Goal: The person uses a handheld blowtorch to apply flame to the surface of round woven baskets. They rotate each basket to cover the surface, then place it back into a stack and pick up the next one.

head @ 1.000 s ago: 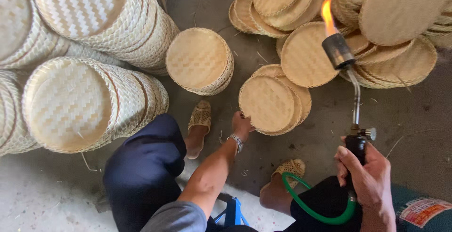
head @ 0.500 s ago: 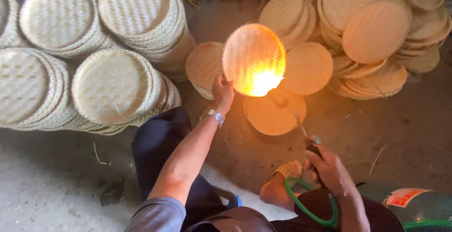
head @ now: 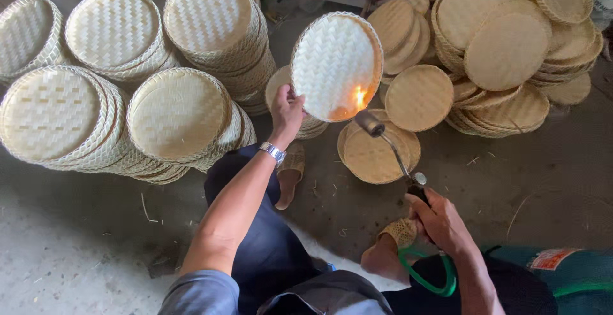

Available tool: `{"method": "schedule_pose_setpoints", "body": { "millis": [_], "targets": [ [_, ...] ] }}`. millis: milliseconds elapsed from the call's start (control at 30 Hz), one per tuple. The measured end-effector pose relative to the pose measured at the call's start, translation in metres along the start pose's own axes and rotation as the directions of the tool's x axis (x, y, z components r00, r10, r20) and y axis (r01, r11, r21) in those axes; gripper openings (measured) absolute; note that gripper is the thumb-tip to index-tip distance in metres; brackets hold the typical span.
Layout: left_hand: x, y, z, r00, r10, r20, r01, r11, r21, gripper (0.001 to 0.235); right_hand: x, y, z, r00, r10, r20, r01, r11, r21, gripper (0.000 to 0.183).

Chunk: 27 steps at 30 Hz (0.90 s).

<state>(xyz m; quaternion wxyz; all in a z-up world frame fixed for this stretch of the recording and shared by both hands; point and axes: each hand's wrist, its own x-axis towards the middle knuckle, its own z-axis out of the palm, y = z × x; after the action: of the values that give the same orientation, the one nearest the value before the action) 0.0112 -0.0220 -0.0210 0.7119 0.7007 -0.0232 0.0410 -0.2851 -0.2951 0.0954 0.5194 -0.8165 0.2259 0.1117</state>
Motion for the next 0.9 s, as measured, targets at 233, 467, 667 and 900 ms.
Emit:
{"method": "schedule_pose_setpoints", "body": {
  "millis": [233,467,667,900],
  "targets": [
    [-0.007,-0.007,-0.003,1.0,0.016,-0.001,-0.016,0.999,0.035,0.028,0.012,0.0,-0.003,0.995,0.091,-0.037,-0.091,0.996,0.005,0.038],
    [-0.019,-0.013,0.001,0.988,0.154,0.016,-0.154,0.961,0.229,0.025,0.024,-0.002,-0.016,0.99,0.116,-0.078,-0.12,0.992,-0.05,0.043],
    [-0.023,-0.021,-0.001,0.978,0.204,0.038,-0.205,0.917,0.343,0.026,0.024,0.003,-0.024,0.99,0.116,-0.075,-0.11,0.991,0.073,0.041],
    [-0.02,-0.028,-0.004,0.971,0.225,0.082,-0.239,0.898,0.37,0.024,0.024,0.002,-0.031,0.982,0.167,-0.087,-0.155,0.979,0.133,0.041]
  ]
}}
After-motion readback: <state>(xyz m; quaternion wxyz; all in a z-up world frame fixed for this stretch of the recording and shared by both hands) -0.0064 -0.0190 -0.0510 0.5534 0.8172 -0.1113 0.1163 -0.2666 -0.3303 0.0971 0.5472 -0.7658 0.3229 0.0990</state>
